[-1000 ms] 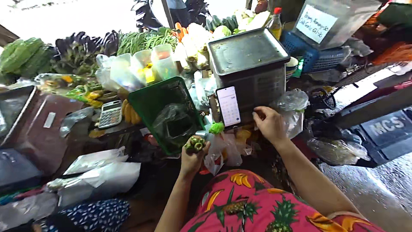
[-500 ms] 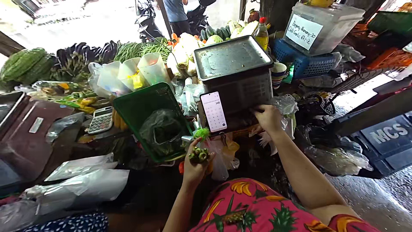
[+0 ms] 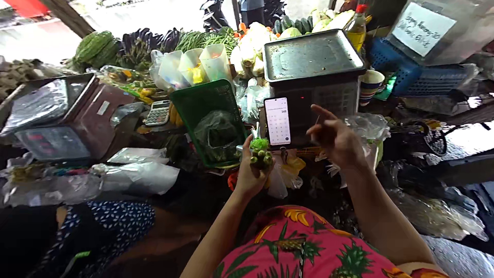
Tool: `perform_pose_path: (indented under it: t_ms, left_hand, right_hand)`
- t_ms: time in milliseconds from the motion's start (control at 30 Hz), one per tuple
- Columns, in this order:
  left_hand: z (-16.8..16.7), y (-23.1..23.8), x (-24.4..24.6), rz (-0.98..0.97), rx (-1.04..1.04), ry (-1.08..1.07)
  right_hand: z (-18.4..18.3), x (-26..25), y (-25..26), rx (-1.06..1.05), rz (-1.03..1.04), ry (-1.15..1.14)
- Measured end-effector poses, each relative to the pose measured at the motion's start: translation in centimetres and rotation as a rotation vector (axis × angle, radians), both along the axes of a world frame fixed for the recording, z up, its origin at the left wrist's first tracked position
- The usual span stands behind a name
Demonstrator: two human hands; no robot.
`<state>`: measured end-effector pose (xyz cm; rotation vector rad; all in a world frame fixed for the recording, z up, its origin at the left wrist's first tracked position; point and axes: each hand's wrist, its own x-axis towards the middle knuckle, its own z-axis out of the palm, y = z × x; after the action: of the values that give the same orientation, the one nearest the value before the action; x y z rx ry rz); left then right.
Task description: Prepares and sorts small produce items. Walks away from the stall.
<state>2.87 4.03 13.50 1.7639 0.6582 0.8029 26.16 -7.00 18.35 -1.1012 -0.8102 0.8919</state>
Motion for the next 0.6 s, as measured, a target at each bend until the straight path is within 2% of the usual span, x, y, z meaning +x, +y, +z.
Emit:
perform_pose_path:
  t_ms: [100, 200, 267, 400, 467, 533, 600]
  left_hand:
    - [0.9, 0.1, 0.0, 0.036, 0.065, 0.127]
    - [1.0, 0.3, -0.6, 0.056, 0.157, 0.255]
    - [0.9, 0.4, -1.1, 0.099, 0.226, 0.317]
    - [1.8, -0.4, -1.7, 0.143, 0.437, 0.561]
    - [2.0, -1.1, -1.8, 0.098, 0.561, 0.608]
    - [1.8, -1.3, -2.0, 0.039, 0.626, 0.561]
    - [1.1, -0.9, -2.6, 0.026, 0.539, 0.461]
  right_hand:
    - [0.5, -4.1, -0.2, 0.045, 0.274, -0.553]
    - [0.6, -5.7, -0.1, 0.059, 0.184, -0.972]
    - [0.3, -5.8, 0.1, 0.083, 0.112, -1.145]
    - [-0.8, -7.5, 1.0, 0.071, 0.177, -1.311]
    - [-0.9, -8.5, 1.9, -0.073, 0.241, -1.375]
    - [-0.4, -8.7, 2.9, -0.342, 0.387, -1.319]
    - [-1.0, -7.9, 3.5, -0.456, 0.479, -1.123]
